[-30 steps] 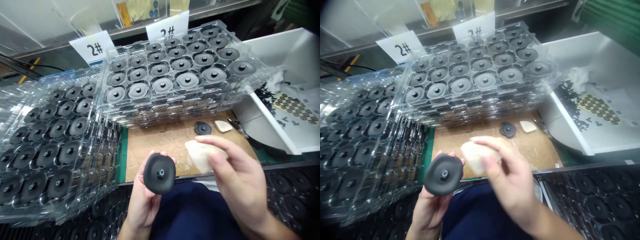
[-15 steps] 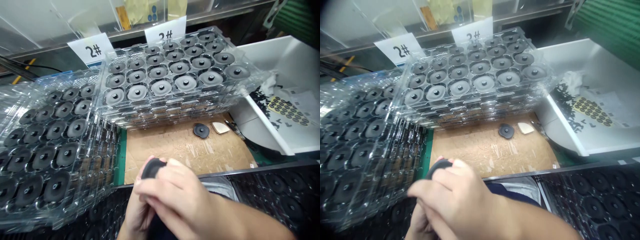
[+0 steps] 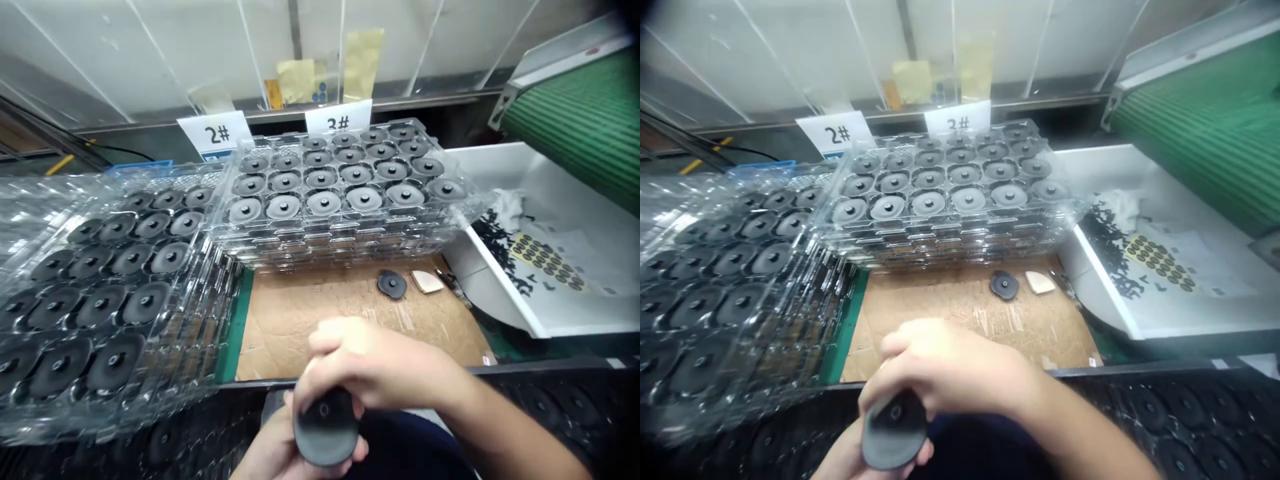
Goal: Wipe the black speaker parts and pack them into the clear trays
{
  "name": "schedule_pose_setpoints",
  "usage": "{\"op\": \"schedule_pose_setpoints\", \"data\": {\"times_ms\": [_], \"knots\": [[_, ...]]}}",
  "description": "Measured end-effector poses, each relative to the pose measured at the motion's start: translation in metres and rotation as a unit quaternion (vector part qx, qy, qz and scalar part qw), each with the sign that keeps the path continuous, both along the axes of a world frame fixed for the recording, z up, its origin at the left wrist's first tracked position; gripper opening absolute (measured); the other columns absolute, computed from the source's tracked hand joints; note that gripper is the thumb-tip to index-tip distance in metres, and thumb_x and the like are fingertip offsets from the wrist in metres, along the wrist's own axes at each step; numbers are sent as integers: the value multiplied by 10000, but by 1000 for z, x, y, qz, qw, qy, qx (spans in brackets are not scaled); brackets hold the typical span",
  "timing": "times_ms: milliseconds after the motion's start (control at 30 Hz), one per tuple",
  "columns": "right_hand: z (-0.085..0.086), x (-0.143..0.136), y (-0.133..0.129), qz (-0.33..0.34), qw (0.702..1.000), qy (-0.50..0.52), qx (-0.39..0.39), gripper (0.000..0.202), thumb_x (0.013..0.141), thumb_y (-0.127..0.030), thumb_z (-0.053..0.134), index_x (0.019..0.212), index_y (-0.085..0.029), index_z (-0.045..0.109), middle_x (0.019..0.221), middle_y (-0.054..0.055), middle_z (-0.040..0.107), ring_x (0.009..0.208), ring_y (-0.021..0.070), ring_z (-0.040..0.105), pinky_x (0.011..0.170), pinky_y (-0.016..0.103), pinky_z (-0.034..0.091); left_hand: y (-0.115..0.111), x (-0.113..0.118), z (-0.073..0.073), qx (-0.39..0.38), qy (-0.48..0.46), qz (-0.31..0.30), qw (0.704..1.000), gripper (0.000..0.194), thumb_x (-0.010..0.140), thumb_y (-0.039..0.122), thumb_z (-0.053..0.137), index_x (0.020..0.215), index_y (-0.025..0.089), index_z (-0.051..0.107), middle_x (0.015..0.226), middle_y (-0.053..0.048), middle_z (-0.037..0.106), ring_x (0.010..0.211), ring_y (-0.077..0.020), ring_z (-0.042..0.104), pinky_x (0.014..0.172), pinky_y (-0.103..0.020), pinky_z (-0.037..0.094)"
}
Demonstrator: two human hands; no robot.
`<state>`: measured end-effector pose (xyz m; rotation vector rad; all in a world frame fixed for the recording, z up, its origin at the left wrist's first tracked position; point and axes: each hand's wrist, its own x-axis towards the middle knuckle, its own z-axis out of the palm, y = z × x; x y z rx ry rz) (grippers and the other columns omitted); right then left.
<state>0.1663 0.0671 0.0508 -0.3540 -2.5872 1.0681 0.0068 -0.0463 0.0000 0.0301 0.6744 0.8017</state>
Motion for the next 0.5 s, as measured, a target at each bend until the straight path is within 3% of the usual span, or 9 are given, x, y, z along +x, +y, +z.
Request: {"op": "schedule_pose_setpoints", "data": {"times_ms": [67, 133, 233, 300, 400, 500], "knots": [[-23, 6, -2, -143, 989, -38, 18, 244, 838, -109, 503, 972, -242, 657, 756, 3, 533, 726, 126, 487, 654, 224, 382, -3, 2, 4, -7, -38, -10, 999, 384, 697, 455, 640, 958, 180, 701, 859, -93, 722, 702, -189, 680, 584, -196, 528], [-55, 13, -14, -243, 969, -42, 10, 254, 879, -134, 439, 1017, -213, 637, 804, 37, 566, 764, 148, 514, 683, 256, 409, -5, 4, 9, -3, -64, -8, 998, 454, 588, 483, 710, 981, 256, 689, 925, -49, 714, 761, -210, 675, 589, -215, 537], [-105, 24, -44, -283, 958, -35, -22, 262, 909, -197, 392, 1027, -173, 626, 826, 63, 606, 771, 160, 570, 691, 275, 465, -13, 4, 17, 13, -45, 9, 999, 422, 590, 421, 734, 974, 252, 690, 946, -56, 707, 799, -206, 669, 622, -222, 540], [-129, 33, -66, -310, 950, -22, -40, 289, 916, -224, 364, 1057, -169, 610, 871, 77, 628, 812, 173, 595, 720, 296, 489, -21, 5, 21, 20, -26, 23, 999, 407, 599, 402, 735, 973, 248, 691, 969, -65, 703, 819, -216, 668, 644, -242, 546], [-145, 47, -89, -356, 932, -5, -67, 316, 916, -260, 349, 1098, -172, 592, 937, 86, 643, 864, 184, 611, 754, 309, 502, -35, 7, 25, 45, -15, 38, 998, 419, 596, 388, 741, 984, 242, 688, 988, -72, 704, 836, -235, 669, 646, -255, 548], [-145, 59, -99, -402, 911, 0, -92, 331, 895, -311, 384, 1097, -163, 599, 999, 96, 651, 887, 202, 621, 760, 317, 509, -50, 11, 27, 77, -28, 39, 996, 439, 605, 399, 730, 1016, 254, 674, 1042, -66, 694, 893, -252, 660, 688, -259, 546]]}}
